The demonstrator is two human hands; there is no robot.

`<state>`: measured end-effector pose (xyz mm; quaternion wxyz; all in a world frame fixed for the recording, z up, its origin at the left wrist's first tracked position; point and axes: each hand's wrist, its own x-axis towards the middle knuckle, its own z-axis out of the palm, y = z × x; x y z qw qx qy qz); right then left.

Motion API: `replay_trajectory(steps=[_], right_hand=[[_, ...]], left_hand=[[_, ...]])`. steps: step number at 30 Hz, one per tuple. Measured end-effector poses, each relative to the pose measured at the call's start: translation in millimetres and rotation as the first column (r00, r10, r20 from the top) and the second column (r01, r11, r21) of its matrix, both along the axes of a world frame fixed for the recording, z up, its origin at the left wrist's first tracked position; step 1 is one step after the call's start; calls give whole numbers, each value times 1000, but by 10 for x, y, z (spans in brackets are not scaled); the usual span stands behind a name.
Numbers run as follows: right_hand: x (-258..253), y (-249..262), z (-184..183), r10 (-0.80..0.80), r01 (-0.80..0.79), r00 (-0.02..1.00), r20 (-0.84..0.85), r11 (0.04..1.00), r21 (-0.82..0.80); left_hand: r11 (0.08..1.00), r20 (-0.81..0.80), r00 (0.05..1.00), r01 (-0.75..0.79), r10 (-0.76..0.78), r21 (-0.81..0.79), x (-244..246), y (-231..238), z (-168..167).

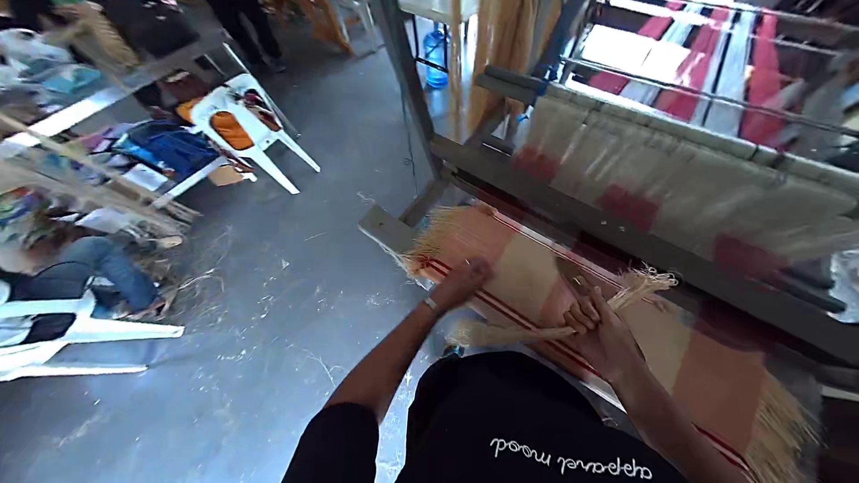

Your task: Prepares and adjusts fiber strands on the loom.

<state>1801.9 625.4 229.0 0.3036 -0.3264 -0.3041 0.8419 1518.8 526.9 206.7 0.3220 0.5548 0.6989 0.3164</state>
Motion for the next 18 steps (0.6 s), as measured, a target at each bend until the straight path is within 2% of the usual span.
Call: replay_trajectory(steps=[3,5,6,9,12,14,18], right_hand=[[205,-12,-88,-83,73,991,101,992,98],[297,24,-76,-166,137,971,173,976,167],[338,46,-41,-203,169,960,191,969,182],[459,51,80,-297,265,935,193,948,174],[556,-30,81,-341,311,919,200,936,165],[611,-108,5,-360,337,909,209,931,136],[637,-228,-93,-398,391,890,220,917,78]], left_hand=[[963,-178,951,-230,253,137,-657,481,-255],[953,-264,917,-274,300,129,-1022,827,-361],[960,-303,911,-272,281,74,-1159,990,-391],[973,-404,911,-160,80,-167,-1400,1391,-439],[911,-402,901,-19,-163,-413,-1515,1694,-416],[872,-379,889,43,-256,-487,-1536,1807,-340],[855,-482,805,60,-347,-515,-1553,1921,-150]])
